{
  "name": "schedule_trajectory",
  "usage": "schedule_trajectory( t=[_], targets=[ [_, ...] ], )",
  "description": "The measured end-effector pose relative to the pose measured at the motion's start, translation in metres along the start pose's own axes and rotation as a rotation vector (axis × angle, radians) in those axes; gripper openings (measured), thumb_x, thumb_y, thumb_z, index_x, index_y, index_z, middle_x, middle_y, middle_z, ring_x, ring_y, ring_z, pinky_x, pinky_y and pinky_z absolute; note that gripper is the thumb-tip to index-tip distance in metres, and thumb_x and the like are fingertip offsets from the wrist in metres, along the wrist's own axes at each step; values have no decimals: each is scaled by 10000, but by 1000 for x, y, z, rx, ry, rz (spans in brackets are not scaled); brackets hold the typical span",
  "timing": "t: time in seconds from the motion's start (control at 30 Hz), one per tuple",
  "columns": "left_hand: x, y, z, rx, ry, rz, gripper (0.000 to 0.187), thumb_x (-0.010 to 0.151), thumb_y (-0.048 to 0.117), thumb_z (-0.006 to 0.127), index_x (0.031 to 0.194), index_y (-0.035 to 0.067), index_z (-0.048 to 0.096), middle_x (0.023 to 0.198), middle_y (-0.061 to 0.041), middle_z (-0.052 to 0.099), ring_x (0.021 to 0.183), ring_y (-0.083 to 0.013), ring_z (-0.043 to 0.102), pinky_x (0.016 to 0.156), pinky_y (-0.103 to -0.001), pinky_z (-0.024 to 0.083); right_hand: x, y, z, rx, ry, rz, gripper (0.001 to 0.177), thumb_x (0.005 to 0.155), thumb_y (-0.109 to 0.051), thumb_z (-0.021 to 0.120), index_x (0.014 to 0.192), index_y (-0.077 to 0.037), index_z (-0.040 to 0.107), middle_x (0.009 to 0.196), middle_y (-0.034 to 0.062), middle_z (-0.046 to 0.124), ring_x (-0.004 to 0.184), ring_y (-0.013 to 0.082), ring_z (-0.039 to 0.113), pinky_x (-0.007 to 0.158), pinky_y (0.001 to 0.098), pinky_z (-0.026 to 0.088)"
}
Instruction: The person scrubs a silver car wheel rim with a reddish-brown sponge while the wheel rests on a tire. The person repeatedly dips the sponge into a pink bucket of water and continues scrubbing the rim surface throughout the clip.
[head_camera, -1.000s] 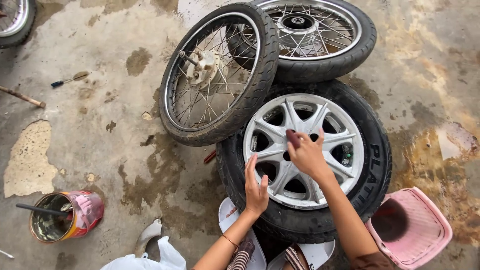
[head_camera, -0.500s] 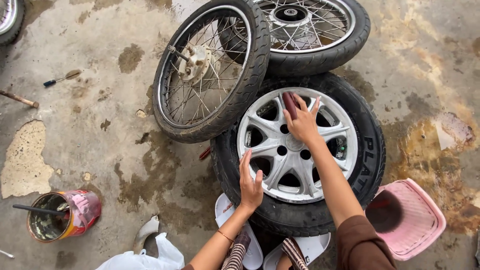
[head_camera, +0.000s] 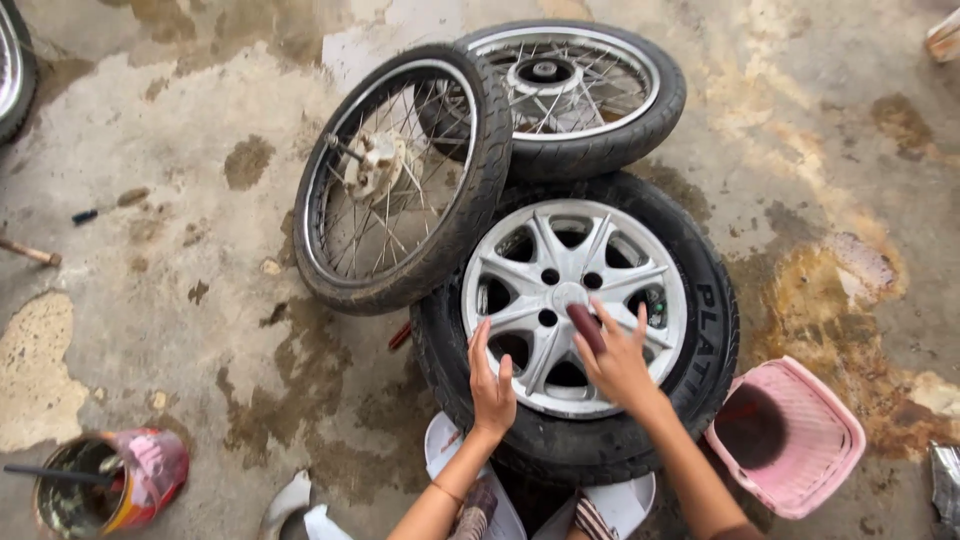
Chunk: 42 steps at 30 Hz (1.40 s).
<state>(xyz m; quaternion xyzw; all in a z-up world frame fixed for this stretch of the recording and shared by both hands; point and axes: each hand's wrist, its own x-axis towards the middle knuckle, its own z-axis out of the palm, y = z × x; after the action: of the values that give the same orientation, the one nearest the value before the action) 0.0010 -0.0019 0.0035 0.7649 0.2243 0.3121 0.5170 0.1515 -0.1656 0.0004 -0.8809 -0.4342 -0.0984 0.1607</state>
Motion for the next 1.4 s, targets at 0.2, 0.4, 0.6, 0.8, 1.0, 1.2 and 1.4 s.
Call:
schedule_trajectory(
  t=[0.2,0.4,0.6,0.8,1.0,1.2,1.4],
  targets=[
    [3,17,-6,-80,2,-88,594,1036,392,370,1528,60,360,1578,-152,412,1505,-310,324,1230,-491,267,-86,5,-55,463,494,824,289,1029,-82,576,1258,54,690,968,175,594,837,265,594,675,407,499],
    [-1,16,-4,-66,8,-86,596,1045,414,365,1529,66,365,1578,-148,411,1496,-323,336,1221,-503,282,-161,95,-58,265,331,1390,614,1132,-331,329,1420,204,415,1361,457,466,1244,596,430,1071,603,297],
    [-1,14,-3,-33,11,-79,587,1035,392,374,1527,71,375,1572,-145,426,1490,-311,349,1231,-490,252,-217,191,0,1,-548,1356,658,1009,-274,201,1318,58,677,1477,229,585,1385,434,474,1065,560,378],
    [0,14,1,-5,16,-71,572,1035,363,374,1515,54,384,1559,-146,441,1484,-307,360,1217,-480,290,-201,179,0,89,-658,1391,667,990,-341,241,1615,-109,242,1439,311,558,1391,423,443,1104,547,320],
    [-3,13,2,11,5,-87,580,1035,385,371,1517,63,385,1567,-144,433,1490,-305,351,1228,-487,262,-215,187,-16,99,-384,1404,754,1054,-379,215,1323,177,647,1383,402,583,1316,488,495,1096,586,285],
    [-2,13,2,19,3,-82,589,1037,403,363,1517,62,383,1567,-143,434,1491,-310,348,1238,-489,238,-195,175,-64,518,250,1671,579,1019,-384,579,1273,131,647,1289,222,639,1147,385,587,914,465,429],
    [-1,12,2,-5,18,-66,565,1040,364,381,1511,51,392,1556,-156,439,1480,-314,365,1226,-491,272,-181,154,-68,-53,-299,1316,746,1126,-356,229,1102,181,747,1243,311,695,1357,361,471,1133,541,181]
  ],
)
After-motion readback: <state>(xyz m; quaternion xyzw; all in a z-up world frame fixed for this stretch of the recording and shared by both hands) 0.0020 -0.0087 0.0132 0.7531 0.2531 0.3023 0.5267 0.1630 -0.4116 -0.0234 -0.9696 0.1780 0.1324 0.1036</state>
